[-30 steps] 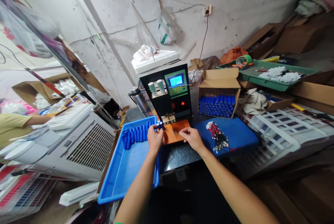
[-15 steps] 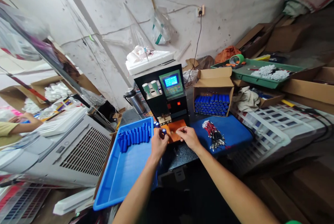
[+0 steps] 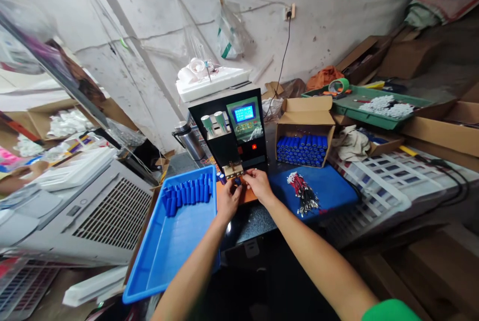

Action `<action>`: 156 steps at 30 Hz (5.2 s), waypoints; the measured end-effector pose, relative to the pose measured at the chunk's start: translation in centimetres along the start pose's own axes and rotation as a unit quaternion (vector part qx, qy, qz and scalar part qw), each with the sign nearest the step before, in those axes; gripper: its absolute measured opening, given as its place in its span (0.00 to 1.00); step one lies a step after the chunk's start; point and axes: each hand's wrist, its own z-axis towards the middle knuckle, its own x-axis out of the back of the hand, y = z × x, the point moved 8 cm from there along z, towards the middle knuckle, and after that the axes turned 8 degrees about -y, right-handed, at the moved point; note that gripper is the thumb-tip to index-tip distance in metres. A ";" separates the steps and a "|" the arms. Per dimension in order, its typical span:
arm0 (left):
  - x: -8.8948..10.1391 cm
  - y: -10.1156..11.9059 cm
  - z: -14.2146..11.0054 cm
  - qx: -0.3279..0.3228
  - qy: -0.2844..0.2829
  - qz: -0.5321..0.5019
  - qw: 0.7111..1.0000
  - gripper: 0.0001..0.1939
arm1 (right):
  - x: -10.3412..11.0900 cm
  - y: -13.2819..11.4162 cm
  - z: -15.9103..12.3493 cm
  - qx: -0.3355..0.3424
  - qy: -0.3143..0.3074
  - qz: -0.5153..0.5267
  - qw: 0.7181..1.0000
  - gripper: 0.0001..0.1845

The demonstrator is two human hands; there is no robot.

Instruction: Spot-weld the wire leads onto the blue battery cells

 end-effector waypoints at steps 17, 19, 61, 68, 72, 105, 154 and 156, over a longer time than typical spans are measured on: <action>-0.2 0.0 0.0 -0.005 -0.009 -0.028 1.000 0.17 | -0.3 1.3 0.4 0.009 -0.019 -0.068 0.997 0.15; -0.2 0.0 0.0 -0.008 -0.010 -0.030 0.999 0.17 | -0.4 1.2 0.3 0.009 -0.016 -0.061 0.998 0.15; 0.6 -1.3 -0.5 0.028 0.010 -0.054 0.998 0.21 | 0.0 1.1 -1.0 -0.030 -0.057 -0.006 0.998 0.15; 2.9 -1.4 -1.8 0.086 -0.029 0.024 0.996 0.13 | 0.0 1.0 -1.0 -0.029 -0.057 -0.015 0.998 0.14; 2.1 -0.5 -2.5 0.094 -0.106 0.065 0.988 0.18 | 0.0 1.1 -0.9 -0.027 -0.058 -0.011 0.998 0.14; -1.3 1.1 -1.4 -0.093 -0.084 0.119 0.985 0.25 | 0.9 1.7 -1.2 -0.054 -0.089 0.150 0.983 0.17; -0.5 -1.1 0.0 -0.009 -0.011 -0.021 1.000 0.11 | -1.7 0.6 -0.1 -0.048 -0.075 0.034 0.995 0.16; -0.5 -1.0 0.0 -0.010 -0.010 -0.018 1.000 0.11 | -1.4 0.5 0.0 -0.041 -0.072 0.010 0.997 0.16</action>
